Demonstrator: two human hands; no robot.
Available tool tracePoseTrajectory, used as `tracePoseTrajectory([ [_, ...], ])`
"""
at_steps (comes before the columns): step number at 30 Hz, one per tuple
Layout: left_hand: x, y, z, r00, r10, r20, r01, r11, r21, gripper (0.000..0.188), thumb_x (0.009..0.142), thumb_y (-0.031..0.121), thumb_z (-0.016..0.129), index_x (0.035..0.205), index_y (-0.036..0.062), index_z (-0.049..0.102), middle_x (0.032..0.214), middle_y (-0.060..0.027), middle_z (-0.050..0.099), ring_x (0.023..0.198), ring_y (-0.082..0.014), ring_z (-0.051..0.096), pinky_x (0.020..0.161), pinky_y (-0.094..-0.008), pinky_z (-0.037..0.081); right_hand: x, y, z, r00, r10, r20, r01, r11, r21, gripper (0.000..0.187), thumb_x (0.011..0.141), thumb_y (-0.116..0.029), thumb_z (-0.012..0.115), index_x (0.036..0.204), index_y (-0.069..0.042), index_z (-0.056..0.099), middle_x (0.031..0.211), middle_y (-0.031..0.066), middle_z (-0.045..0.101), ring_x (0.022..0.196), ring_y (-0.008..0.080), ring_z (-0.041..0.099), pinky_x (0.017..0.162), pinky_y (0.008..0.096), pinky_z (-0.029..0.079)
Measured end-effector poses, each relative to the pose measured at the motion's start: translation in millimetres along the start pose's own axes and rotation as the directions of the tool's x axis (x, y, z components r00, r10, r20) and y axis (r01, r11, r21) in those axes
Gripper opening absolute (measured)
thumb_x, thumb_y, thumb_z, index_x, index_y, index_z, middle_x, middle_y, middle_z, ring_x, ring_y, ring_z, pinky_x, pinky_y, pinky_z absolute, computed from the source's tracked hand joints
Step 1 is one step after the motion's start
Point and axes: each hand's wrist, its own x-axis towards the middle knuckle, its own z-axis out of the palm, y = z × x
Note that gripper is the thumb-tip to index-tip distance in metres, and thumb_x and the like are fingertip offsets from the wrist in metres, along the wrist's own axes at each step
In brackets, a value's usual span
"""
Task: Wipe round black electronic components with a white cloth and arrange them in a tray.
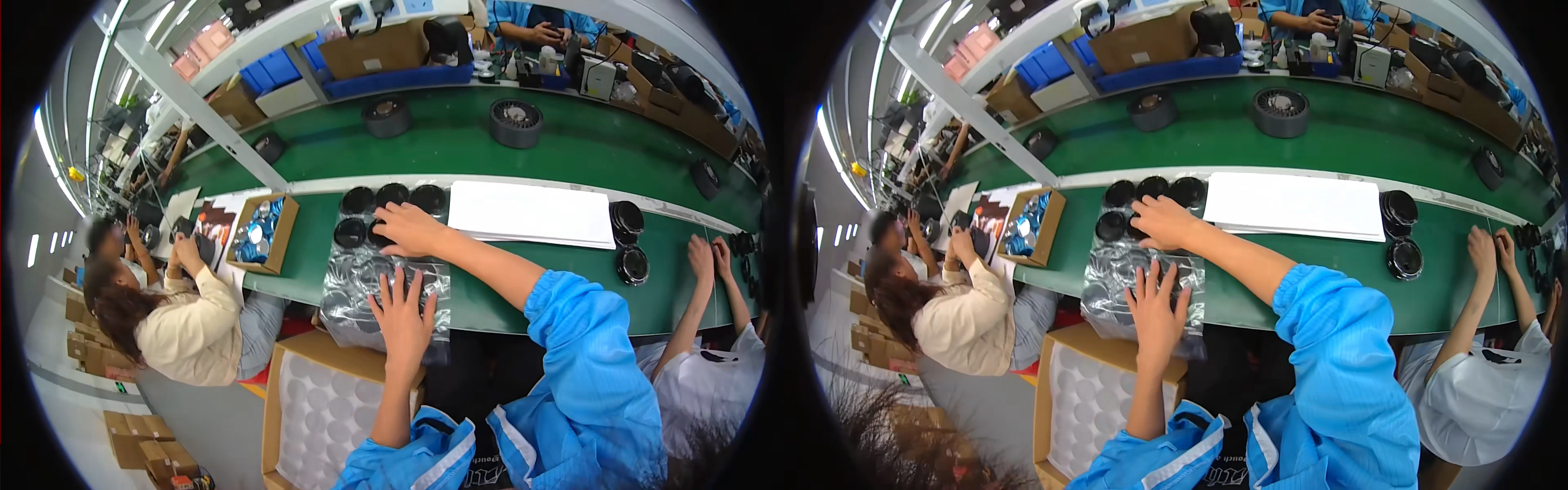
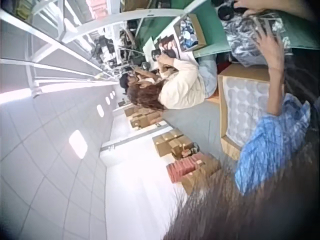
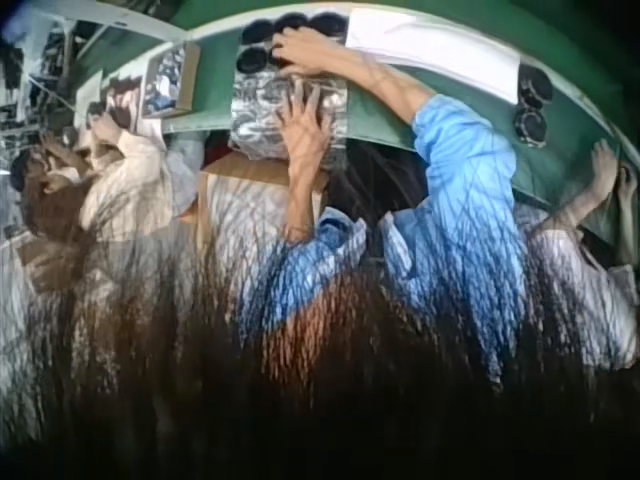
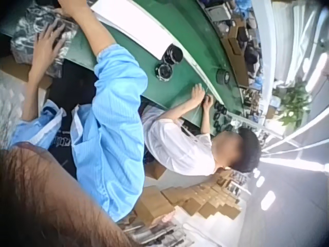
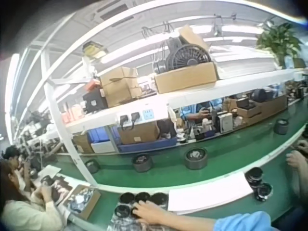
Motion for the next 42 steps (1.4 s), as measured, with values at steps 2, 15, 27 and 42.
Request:
tracePoseTrajectory([
  [2,-12,3,1,0.998,-0.033,0.058,0.033,0.999,-0.014,0.048,0.102,0.034,0.072,0.146,0.0158,0.068,0.163,-0.0179,0.052,0.154,-0.0479,0.040,0.123,-0.0747,0.024,-2,5,-15,0.996,-0.088,0.010,0.087,0.995,0.056,0.041,0.089,-0.041,0.082,0.113,-0.009,0.078,0.118,0.0125,0.071,0.111,0.0357,0.067,0.090,0.0488,0.056],
  [15,6,-19,-22,0.992,0.053,0.113,-0.038,0.991,-0.132,0.054,0.094,0.037,0.081,0.142,0.0154,0.071,0.157,-0.0162,0.059,0.149,-0.0427,0.049,0.124,-0.0633,0.031,-105,21,-144,0.766,0.628,0.134,-0.410,0.317,0.855,0.029,0.108,-0.022,0.067,0.103,0.006,0.074,0.088,0.0079,0.078,0.079,0.0123,0.076,0.065,0.0282,0.058],
  [27,25,-34,-45,0.995,0.095,-0.003,-0.090,0.939,-0.333,0.046,0.098,0.023,0.079,0.141,0.0090,0.071,0.157,-0.0122,0.061,0.145,-0.0385,0.054,0.122,-0.0476,0.040,-239,-101,-137,0.751,0.642,-0.157,-0.646,0.763,0.026,0.057,0.091,-0.032,0.085,0.137,-0.003,0.069,0.118,0.0139,0.069,0.111,0.0370,0.066,0.091,0.0459,0.056],
  [42,5,-64,-28,0.989,-0.145,0.016,0.146,0.980,-0.137,0.043,0.106,0.034,0.070,0.143,0.0128,0.070,0.162,-0.0157,0.056,0.150,-0.0422,0.048,0.127,-0.0633,0.028,-193,-91,-112,0.815,0.557,-0.159,-0.553,0.830,0.074,0.080,0.081,-0.045,0.091,0.143,-0.002,0.065,0.119,0.0139,0.062,0.108,0.0347,0.060,0.092,0.0464,0.049],
])
